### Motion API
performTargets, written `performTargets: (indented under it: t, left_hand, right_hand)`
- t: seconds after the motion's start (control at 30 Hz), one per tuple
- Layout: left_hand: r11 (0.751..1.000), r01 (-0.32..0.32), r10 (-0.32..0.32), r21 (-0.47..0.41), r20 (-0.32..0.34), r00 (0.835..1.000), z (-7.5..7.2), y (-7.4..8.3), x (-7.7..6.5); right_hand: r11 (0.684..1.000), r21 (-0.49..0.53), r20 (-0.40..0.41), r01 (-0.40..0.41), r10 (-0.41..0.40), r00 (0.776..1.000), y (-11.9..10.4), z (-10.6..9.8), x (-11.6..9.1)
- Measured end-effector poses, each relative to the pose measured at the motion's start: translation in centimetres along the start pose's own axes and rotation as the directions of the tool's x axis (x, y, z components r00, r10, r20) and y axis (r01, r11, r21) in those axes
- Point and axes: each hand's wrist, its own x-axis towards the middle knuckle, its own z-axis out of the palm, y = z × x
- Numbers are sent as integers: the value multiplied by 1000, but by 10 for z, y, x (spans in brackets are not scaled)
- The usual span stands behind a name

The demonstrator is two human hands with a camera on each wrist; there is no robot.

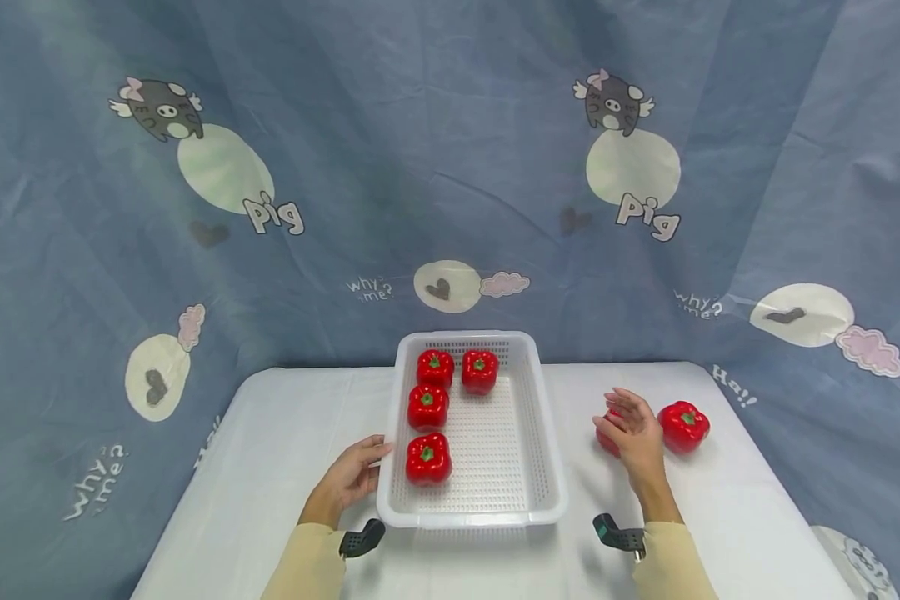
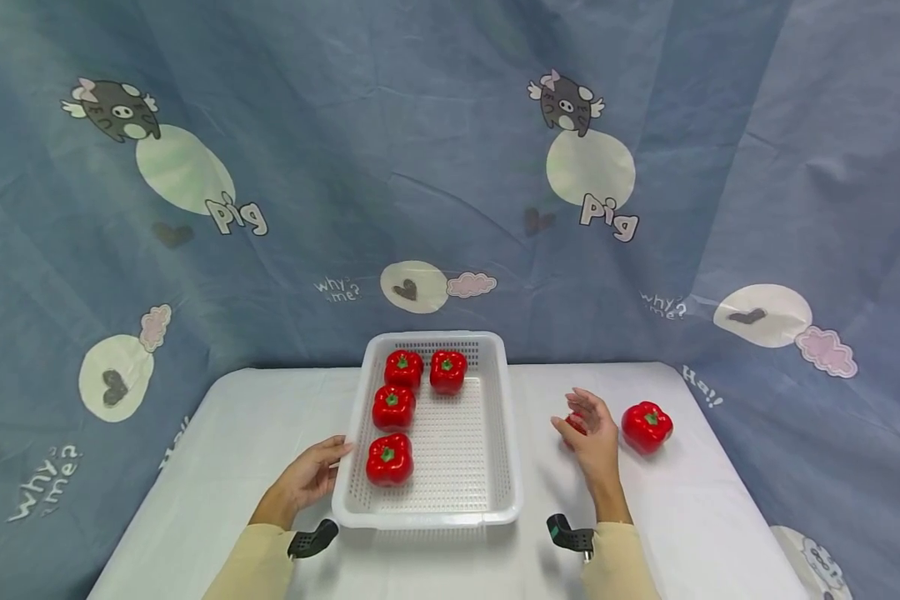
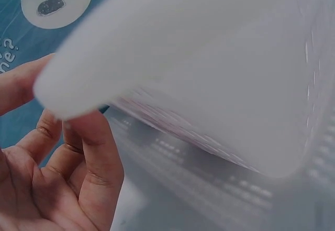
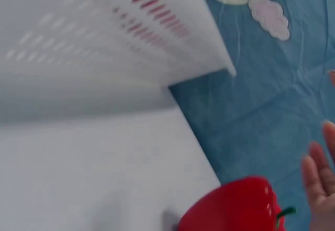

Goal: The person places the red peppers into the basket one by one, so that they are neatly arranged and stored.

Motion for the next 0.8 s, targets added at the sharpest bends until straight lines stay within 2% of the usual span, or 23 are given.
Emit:
performTargets:
  t: [0.13,0.27,0.57,0.8]
  left_hand:
    - [1000,-8,8,7,-2,1000,-1,-1,-2]
    - [1000,-9,9,15,-11,1000,-1,-1,-2]
    - [1000,1,-1,2,-2,1000,0,0,-1]
    - [1000,-2,2,7,-6,1000,0,1,-2]
  right_hand:
    - [997,-79,-114,-15,6,993,5,-7,-4]
    - [992,-109,-154,-56,39,987,12,-13,-4]
    - [976,-198,-143,-95,68,987,33,-24,2]
    - [950,-289,-84,-122,102,991,45,-31,5]
